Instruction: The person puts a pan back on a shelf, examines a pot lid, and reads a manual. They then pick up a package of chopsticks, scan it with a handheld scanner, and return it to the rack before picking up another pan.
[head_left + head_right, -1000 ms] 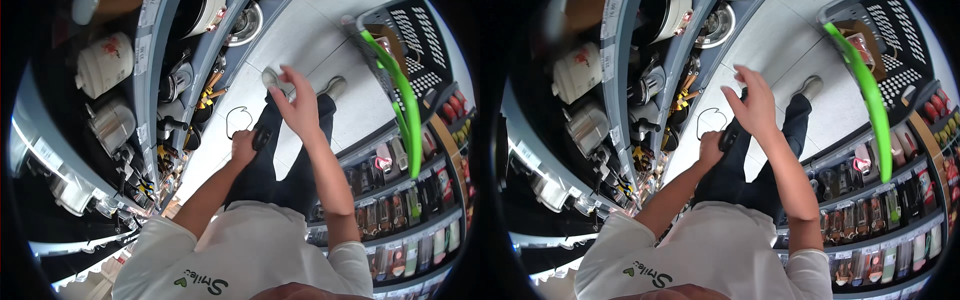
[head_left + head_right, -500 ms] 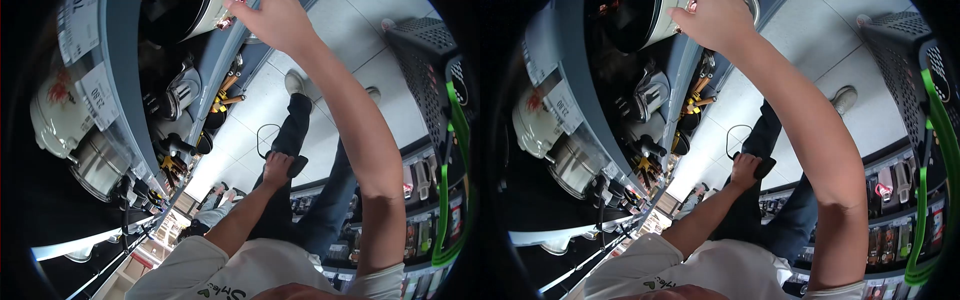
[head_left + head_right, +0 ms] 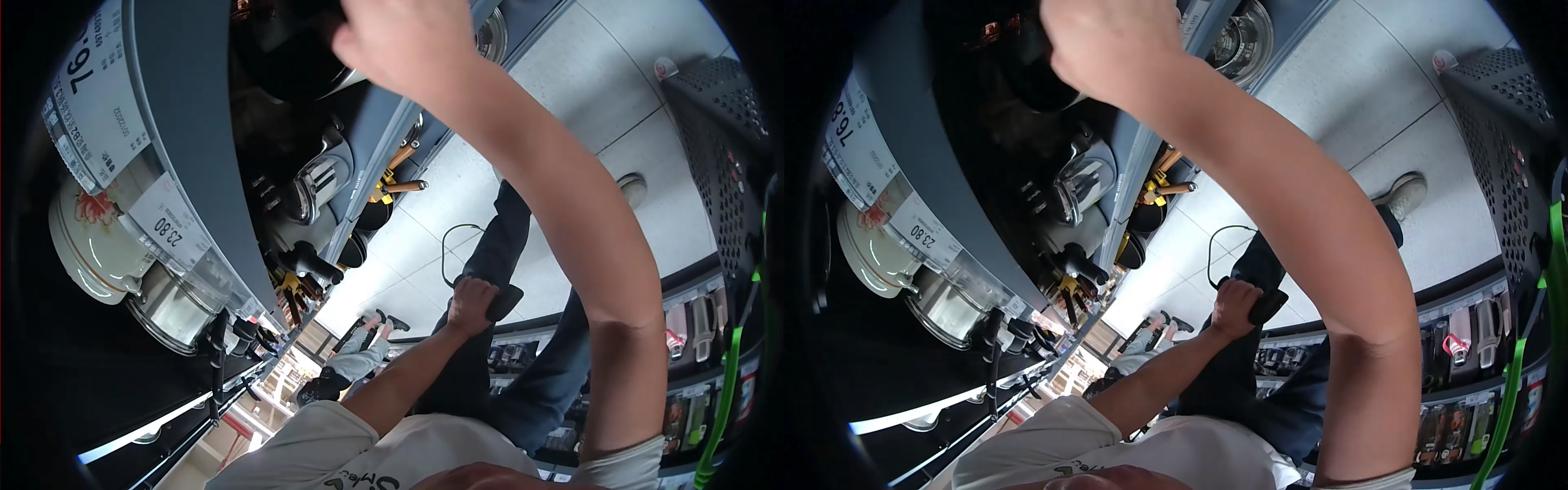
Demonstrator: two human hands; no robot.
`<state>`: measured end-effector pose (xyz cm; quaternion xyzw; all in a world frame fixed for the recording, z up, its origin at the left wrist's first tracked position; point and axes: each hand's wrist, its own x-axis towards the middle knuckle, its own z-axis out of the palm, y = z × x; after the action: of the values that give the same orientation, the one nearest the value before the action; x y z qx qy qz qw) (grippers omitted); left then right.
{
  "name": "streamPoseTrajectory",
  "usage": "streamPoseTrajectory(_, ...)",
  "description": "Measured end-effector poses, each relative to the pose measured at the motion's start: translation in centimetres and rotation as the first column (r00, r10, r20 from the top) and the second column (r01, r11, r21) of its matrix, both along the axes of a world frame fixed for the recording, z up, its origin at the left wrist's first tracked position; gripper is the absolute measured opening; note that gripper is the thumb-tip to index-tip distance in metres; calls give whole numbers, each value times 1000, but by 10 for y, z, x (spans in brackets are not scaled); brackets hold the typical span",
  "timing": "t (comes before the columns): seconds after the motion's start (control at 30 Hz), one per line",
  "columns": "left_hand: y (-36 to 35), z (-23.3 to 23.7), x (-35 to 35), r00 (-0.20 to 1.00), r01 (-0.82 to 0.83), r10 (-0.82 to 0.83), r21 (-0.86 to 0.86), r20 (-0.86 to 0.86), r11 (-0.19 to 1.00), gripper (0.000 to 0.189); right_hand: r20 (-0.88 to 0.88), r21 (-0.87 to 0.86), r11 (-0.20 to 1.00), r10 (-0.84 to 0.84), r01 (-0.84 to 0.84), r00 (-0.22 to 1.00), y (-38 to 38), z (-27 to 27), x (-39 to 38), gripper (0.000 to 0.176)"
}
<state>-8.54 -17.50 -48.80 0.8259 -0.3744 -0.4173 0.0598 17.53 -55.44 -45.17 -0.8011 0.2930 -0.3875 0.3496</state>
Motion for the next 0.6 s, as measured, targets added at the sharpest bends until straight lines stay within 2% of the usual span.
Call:
streamPoseTrajectory(0.03,-1,-1,1,1000,-7,7,-2,-4,1000,38,-36,-83,993,77,-80,996,0,7,9,64)
streamPoseTrajectory(0.07,-1,-1,1,1000,-7,7,-4,-4,1000,38,77,-115,990,85,-75,993,7,1,27,55)
streamPoseTrajectory(0.1,-1,-2,1,1000,-10,10,-16,2,1000,38,76,-118,990,84,-75,994,9,4,37,55)
streamPoseTrajectory(0.17,-2,0,4,1000,-15,15,-31,3,999,38,-7,-190,959,213,-210,977,12,7,53,46)
streamPoseTrajectory(0.27,-7,1,10,1000,-18,19,-57,25,998,28,-84,-181,937,288,-299,954,13,5,79,40)
streamPoseTrajectory(0.47,-3,2,11,997,-71,73,-81,27,994,26,-196,-167,899,372,-404,907,7,7,106,37)
streamPoseTrajectory(0.6,1,0,8,994,-102,105,-91,26,991,33,-208,-229,909,304,-349,930,-1,15,93,35)
